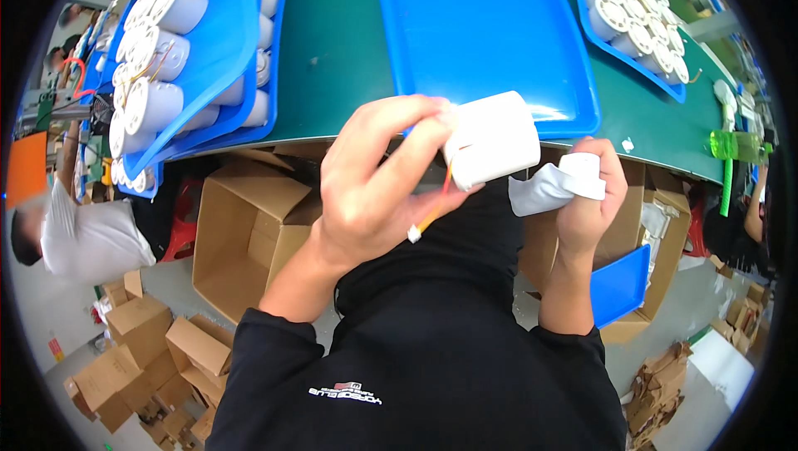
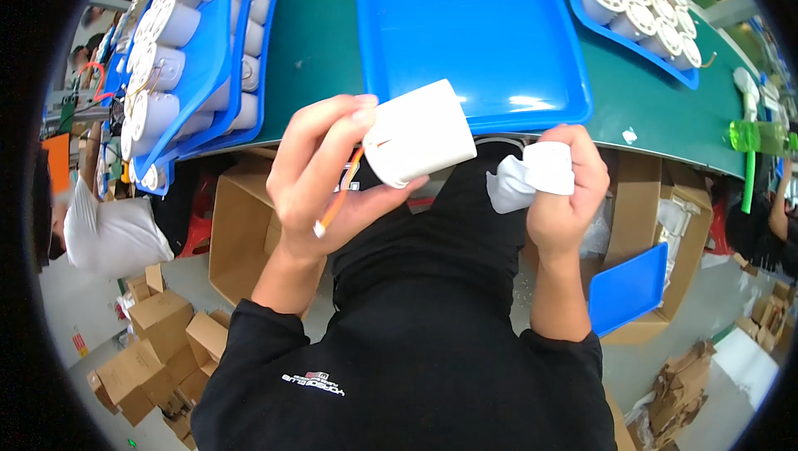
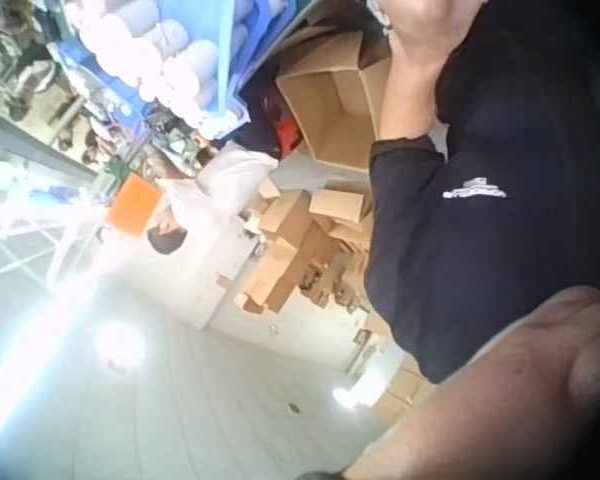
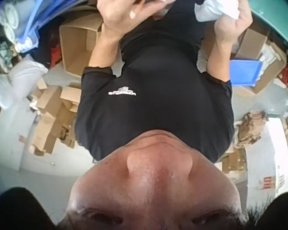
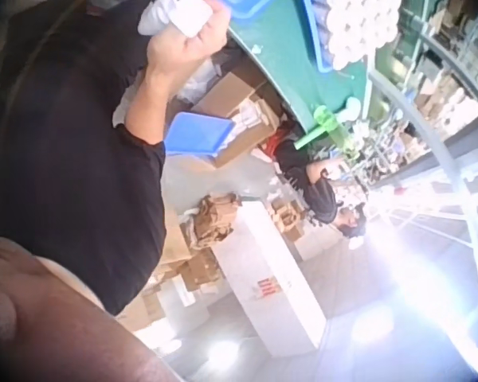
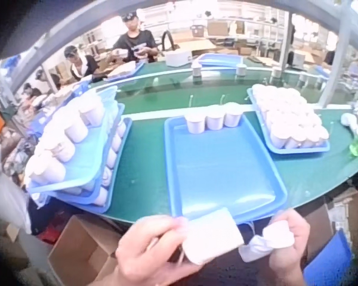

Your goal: Wiping and cleaning cylindrical electronic components at an assembly line.

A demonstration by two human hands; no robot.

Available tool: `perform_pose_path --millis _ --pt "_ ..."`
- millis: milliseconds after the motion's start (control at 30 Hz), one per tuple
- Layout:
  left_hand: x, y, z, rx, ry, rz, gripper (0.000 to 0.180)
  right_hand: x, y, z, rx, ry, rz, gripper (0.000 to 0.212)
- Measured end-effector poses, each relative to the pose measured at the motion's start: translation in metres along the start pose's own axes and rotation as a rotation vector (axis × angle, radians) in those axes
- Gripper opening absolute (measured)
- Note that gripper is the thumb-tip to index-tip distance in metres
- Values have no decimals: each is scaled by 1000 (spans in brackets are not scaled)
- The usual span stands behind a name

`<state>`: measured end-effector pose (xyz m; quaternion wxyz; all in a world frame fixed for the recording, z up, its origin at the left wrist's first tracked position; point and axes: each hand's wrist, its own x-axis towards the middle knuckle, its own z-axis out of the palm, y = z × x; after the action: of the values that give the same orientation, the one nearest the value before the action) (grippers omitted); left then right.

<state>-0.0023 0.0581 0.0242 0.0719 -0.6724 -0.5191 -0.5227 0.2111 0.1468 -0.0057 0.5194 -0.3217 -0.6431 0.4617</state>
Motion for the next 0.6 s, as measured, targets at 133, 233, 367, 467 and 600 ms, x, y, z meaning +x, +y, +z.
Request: perform_pose_path --millis 133,233,367,467,600 --pt "4 -1 -2 130 13 252 39 0 0 -5 -21 -33 -20 12" --pt "4 0 -9 189 -21 399 35 0 1 -7 -43 -36 -19 12" --pt "-5 3 -16 315 -78 522 50 -1 0 -8 -36 -42 5 12" --pt "-9 4 -23 368 -129 541 53 -3 -1 -6 -60 -66 15 11" --pt "-9 3 -23 390 -110 558 56 -3 -21 10 13 83 -102 20"
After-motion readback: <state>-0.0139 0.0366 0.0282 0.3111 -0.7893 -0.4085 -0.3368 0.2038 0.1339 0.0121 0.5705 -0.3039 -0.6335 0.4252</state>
